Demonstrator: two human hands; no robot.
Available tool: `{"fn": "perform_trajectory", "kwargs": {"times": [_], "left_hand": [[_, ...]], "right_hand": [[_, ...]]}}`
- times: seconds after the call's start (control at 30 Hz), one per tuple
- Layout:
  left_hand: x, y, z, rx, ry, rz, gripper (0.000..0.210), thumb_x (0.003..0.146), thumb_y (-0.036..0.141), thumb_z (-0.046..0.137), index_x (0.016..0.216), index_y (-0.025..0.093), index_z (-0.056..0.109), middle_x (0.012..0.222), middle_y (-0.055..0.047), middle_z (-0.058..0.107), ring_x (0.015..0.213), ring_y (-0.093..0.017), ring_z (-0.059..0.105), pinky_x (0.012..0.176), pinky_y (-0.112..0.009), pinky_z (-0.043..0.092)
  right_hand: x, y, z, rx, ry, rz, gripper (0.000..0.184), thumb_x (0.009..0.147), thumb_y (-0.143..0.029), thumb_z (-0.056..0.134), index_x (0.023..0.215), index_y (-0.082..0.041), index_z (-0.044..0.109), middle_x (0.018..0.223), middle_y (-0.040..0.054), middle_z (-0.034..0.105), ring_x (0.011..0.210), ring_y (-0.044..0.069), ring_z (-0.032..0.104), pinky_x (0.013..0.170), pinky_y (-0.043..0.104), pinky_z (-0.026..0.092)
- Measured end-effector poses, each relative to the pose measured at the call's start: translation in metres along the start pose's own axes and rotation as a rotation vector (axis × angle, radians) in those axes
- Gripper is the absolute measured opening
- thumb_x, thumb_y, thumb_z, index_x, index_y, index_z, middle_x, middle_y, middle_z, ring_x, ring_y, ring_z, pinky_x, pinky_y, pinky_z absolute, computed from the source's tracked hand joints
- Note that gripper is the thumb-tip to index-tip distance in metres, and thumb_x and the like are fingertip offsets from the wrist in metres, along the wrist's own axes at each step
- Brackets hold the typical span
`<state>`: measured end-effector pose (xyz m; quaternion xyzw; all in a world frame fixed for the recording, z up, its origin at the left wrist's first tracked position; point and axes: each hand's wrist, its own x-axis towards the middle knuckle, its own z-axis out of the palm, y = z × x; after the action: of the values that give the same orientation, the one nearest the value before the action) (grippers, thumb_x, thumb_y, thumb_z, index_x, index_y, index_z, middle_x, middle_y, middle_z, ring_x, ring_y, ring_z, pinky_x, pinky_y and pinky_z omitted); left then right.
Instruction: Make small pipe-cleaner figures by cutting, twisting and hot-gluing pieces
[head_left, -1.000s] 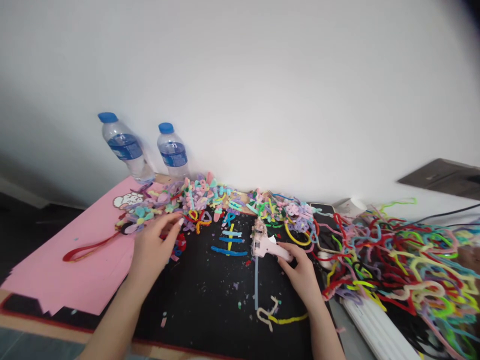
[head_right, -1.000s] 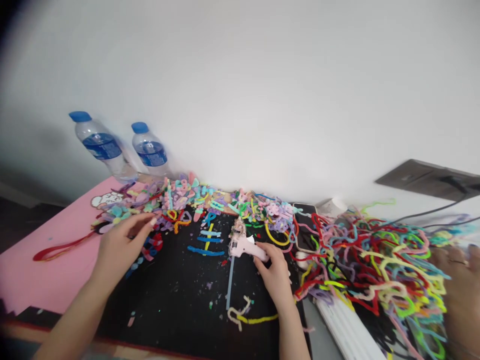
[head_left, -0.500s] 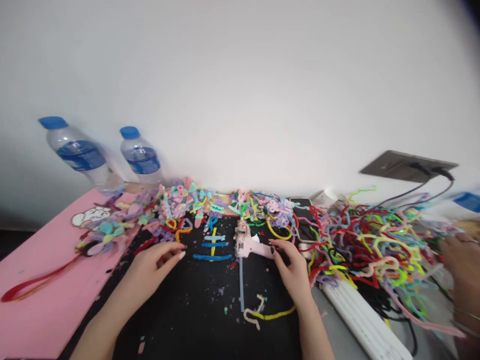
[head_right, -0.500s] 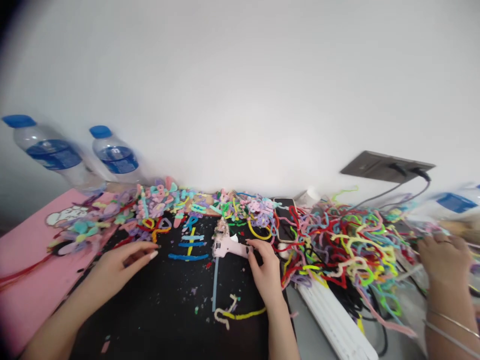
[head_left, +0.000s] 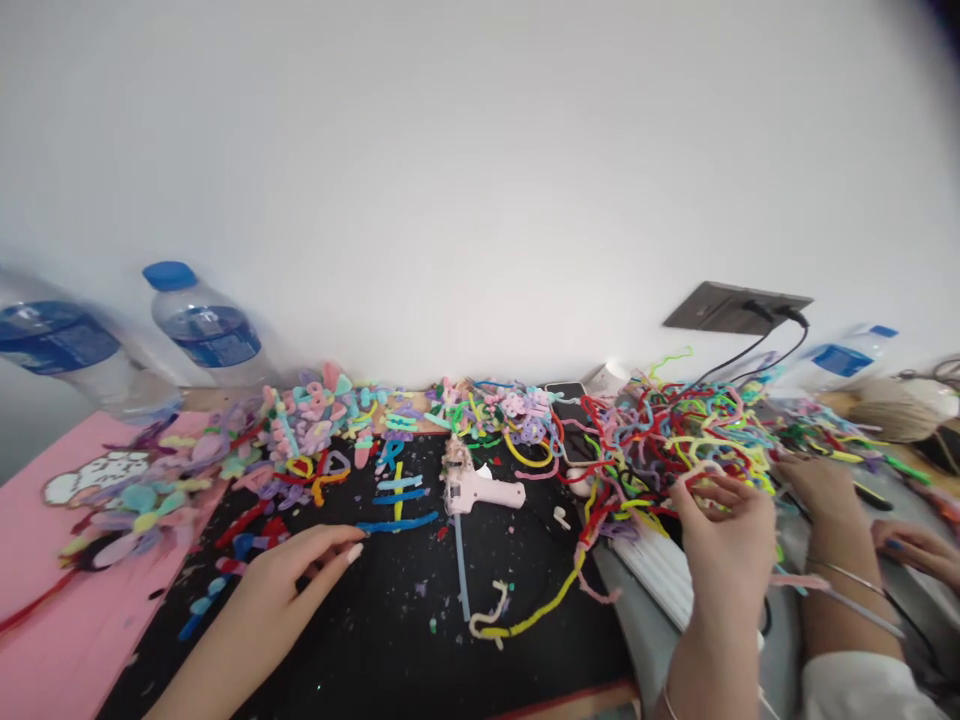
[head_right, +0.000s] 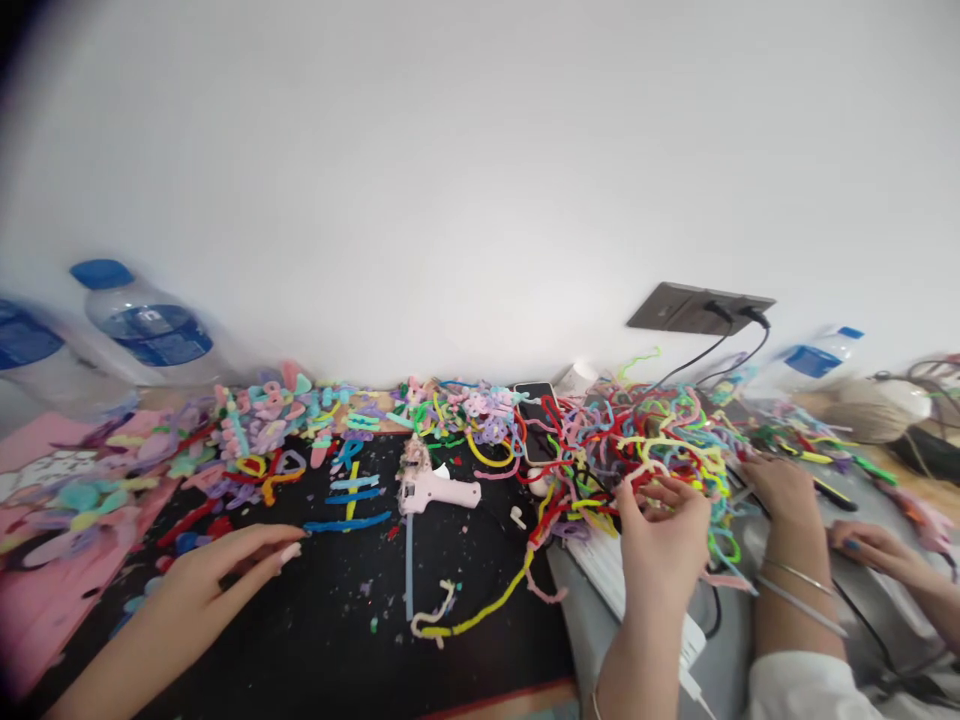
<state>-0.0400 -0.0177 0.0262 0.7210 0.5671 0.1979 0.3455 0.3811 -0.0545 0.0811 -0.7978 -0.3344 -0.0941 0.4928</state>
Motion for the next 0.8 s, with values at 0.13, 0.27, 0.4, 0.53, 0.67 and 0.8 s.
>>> {"fn": "perform_trajectory", "kwargs": {"times": [0.13, 0.27, 0.4, 0.53, 0.67, 0.8], "left_hand": [[0.008, 0.039, 0.004, -0.066, -0.098, 0.097, 0.026, 0.086, 0.04, 0.047, 0.099, 0.025, 0.064, 0.099, -0.002, 0.067, 0.09, -0.02, 0.061, 0.081, -0.029, 0.048], [0.018, 0.078, 0.013, -0.157, -0.182, 0.184, 0.024, 0.088, 0.033, 0.045, 0.101, 0.025, 0.063, 0.097, -0.001, 0.066, 0.083, -0.016, 0.06, 0.077, -0.026, 0.047], [0.027, 0.103, 0.024, -0.21, -0.28, 0.248, 0.022, 0.087, 0.026, 0.047, 0.1, 0.024, 0.064, 0.095, -0.001, 0.065, 0.08, -0.015, 0.059, 0.073, -0.025, 0.045], [0.034, 0.114, 0.035, -0.274, -0.36, 0.278, 0.022, 0.086, 0.024, 0.047, 0.1, 0.023, 0.064, 0.09, -0.002, 0.064, 0.072, -0.014, 0.057, 0.064, -0.023, 0.043], [0.043, 0.124, 0.051, -0.342, -0.36, 0.287, 0.026, 0.084, 0.024, 0.049, 0.107, 0.022, 0.062, 0.097, -0.003, 0.063, 0.069, -0.012, 0.056, 0.063, -0.022, 0.044], [0.052, 0.141, 0.078, -0.348, -0.389, 0.341, 0.032, 0.084, 0.028, 0.051, 0.114, 0.022, 0.059, 0.102, -0.004, 0.063, 0.065, -0.012, 0.055, 0.067, -0.025, 0.045]], "right_hand": [[-0.007, -0.009, 0.009, -0.092, -0.067, -0.014, 0.018, 0.067, -0.029, 0.061, 0.08, -0.017, 0.061, 0.062, 0.0067, 0.061, 0.051, 0.018, 0.052, 0.053, 0.032, 0.042], [-0.028, -0.02, 0.016, -0.097, -0.26, -0.116, 0.026, 0.072, -0.037, 0.053, 0.08, -0.015, 0.065, 0.064, 0.0045, 0.057, 0.054, 0.017, 0.05, 0.056, 0.031, 0.042], [-0.045, -0.016, 0.02, -0.11, -0.332, -0.218, 0.03, 0.071, -0.038, 0.05, 0.076, -0.014, 0.068, 0.081, 0.0097, 0.053, 0.071, 0.022, 0.053, 0.065, 0.035, 0.044], [-0.057, -0.014, 0.017, -0.149, -0.484, -0.263, 0.023, 0.073, -0.031, 0.048, 0.073, -0.017, 0.066, 0.084, 0.0105, 0.053, 0.078, 0.023, 0.052, 0.071, 0.036, 0.044], [-0.066, -0.018, 0.012, -0.163, -0.71, -0.283, 0.017, 0.076, -0.022, 0.043, 0.073, -0.018, 0.059, 0.08, 0.0071, 0.055, 0.07, 0.02, 0.053, 0.067, 0.033, 0.043], [-0.071, -0.021, 0.012, -0.177, -0.778, -0.299, 0.015, 0.077, -0.017, 0.04, 0.074, -0.019, 0.055, 0.078, 0.0063, 0.054, 0.074, 0.021, 0.054, 0.069, 0.032, 0.043]]}}
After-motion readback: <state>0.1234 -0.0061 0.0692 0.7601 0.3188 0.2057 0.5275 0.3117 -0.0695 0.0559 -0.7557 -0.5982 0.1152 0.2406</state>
